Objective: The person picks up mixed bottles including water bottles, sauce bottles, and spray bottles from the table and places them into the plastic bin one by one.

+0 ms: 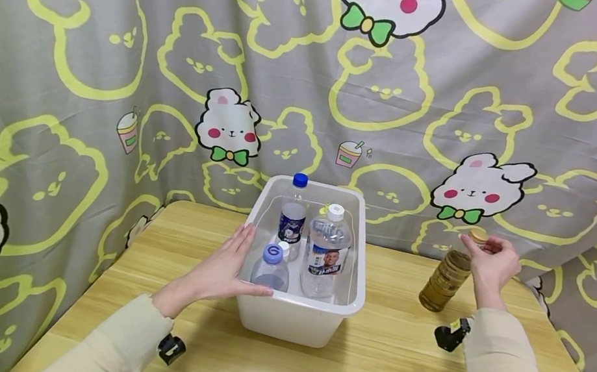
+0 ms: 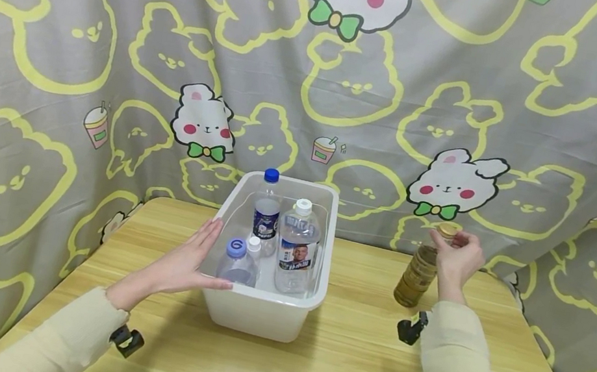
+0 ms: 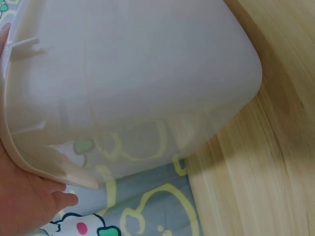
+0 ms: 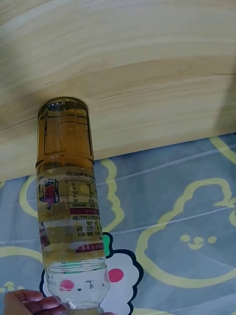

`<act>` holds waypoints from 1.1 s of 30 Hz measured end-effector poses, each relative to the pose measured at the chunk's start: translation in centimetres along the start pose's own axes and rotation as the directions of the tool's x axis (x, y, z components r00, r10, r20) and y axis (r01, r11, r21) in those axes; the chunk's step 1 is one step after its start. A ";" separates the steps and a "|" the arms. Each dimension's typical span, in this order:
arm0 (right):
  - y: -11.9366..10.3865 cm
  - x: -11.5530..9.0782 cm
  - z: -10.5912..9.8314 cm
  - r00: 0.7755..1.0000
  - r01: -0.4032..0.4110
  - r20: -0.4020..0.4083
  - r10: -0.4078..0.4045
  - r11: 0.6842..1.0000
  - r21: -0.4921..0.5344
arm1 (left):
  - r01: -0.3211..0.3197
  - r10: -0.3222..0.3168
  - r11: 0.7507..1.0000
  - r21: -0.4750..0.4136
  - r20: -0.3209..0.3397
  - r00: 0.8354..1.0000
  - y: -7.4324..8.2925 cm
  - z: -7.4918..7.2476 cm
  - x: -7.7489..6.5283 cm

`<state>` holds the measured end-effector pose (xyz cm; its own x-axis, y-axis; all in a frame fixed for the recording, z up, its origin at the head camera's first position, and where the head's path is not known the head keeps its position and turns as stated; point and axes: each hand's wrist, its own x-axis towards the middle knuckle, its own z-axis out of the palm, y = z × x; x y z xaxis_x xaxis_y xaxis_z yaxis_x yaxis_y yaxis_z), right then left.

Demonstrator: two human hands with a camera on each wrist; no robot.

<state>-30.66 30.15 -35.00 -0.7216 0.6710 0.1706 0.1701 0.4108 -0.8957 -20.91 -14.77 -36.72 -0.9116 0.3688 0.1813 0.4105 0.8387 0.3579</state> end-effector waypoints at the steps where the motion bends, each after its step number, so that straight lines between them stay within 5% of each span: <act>1: 0.0 0.1 0.0 1.000 -0.009 0.000 0.009 1.000 0.009 | -0.001 0.001 1.000 0.001 0.000 1.000 0.0 0.0 0.0; 11: 0.2 0.3 0.0 0.997 -0.081 -0.002 0.082 0.984 0.160 | 0.001 -0.001 1.000 0.003 0.004 1.000 -0.1 0.0 0.2; 22: 0.2 -0.3 -0.3 0.998 -0.062 -0.002 0.063 0.996 0.061 | 0.006 -0.006 1.000 0.004 0.008 1.000 0.0 0.1 0.2; 33: 0.2 -0.9 -0.6 0.999 -0.030 0.024 0.028 0.997 0.076 | 0.001 -0.001 1.000 0.002 0.001 1.000 -0.1 0.1 0.0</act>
<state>-29.52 30.01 -35.12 -0.7325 0.6671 0.1355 0.1402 0.3427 -0.9289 -20.95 -14.81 -36.80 -0.9121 0.3681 0.1804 0.4094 0.8401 0.3559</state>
